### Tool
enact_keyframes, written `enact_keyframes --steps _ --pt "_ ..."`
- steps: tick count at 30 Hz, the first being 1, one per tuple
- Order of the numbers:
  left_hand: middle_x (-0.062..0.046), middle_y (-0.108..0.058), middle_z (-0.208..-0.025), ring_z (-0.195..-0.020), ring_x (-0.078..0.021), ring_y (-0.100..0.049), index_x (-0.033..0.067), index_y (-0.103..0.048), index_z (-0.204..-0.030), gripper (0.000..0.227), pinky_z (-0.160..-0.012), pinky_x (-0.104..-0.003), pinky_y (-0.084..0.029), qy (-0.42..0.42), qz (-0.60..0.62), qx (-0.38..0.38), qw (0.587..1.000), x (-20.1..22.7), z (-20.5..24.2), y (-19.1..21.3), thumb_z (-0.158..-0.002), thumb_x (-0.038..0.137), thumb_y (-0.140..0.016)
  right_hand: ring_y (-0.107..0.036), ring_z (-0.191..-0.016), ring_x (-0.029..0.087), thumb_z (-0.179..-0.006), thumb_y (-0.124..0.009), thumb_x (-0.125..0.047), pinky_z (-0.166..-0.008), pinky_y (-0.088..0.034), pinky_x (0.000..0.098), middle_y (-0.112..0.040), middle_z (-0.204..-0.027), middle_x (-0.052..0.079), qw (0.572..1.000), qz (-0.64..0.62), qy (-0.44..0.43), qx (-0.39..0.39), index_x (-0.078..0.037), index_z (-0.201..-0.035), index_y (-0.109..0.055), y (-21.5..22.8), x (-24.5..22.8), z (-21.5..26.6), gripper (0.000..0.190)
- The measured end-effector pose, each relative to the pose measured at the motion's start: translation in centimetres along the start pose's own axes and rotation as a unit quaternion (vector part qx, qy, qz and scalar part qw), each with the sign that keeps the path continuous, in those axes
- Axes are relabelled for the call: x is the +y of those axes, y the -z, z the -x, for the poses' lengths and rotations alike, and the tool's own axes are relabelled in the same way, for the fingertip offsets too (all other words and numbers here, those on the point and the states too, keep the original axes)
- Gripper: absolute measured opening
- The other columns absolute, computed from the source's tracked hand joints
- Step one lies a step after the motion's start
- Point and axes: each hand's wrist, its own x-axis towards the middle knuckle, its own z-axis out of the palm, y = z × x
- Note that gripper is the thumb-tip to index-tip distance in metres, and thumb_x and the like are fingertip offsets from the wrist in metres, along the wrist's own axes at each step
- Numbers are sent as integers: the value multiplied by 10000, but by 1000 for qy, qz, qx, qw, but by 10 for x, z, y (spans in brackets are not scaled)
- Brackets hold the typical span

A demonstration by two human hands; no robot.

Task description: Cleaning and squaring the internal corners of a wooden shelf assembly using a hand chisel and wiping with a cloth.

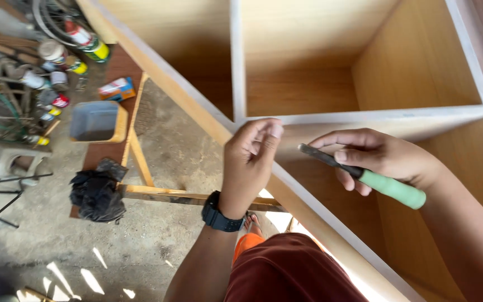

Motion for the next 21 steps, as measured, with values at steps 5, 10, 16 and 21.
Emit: enact_keyframes --steps 5,10,16,21 --pt "-4 -796 -1079 -961 -96 -753 128 -750 -1173 224 -773 -234 -616 43 48 1 998 13 9 13 -1018 290 -760 -649 -446 281 -994 -652 -260 -422 -568 361 -708 -607 242 997 -28 75 -12 -119 -1497 -733 -31 -18 -16 529" --pt "-27 -794 -939 -784 -64 -675 56 -774 -1090 194 -698 -219 -578 -5 30 57 998 12 16 31 -1043 243 -748 -573 -402 285 -1012 -646 -245 -417 -519 359 -665 -592 254 992 -66 101 -44 -143 -1486 -723 -56 -28 -37 491" --pt "-39 -764 -849 -683 -81 -674 70 -756 -1088 141 -585 -215 -587 83 95 74 989 -19 33 61 -1095 192 -687 -549 -448 233 -980 -671 -342 -396 -477 337 -603 -569 187 989 -68 125 -48 -104 -1495 -714 -71 -33 -49 569" --pt "8 -395 -624 -612 -131 -365 132 -389 -693 506 -599 -340 -357 48 -180 73 980 -46 45 79 -1081 176 -712 -620 -549 215 -966 -705 -314 -365 -512 325 -601 -602 166 988 -68 128 -51 -104 -1467 -728 -63 -26 -54 544"
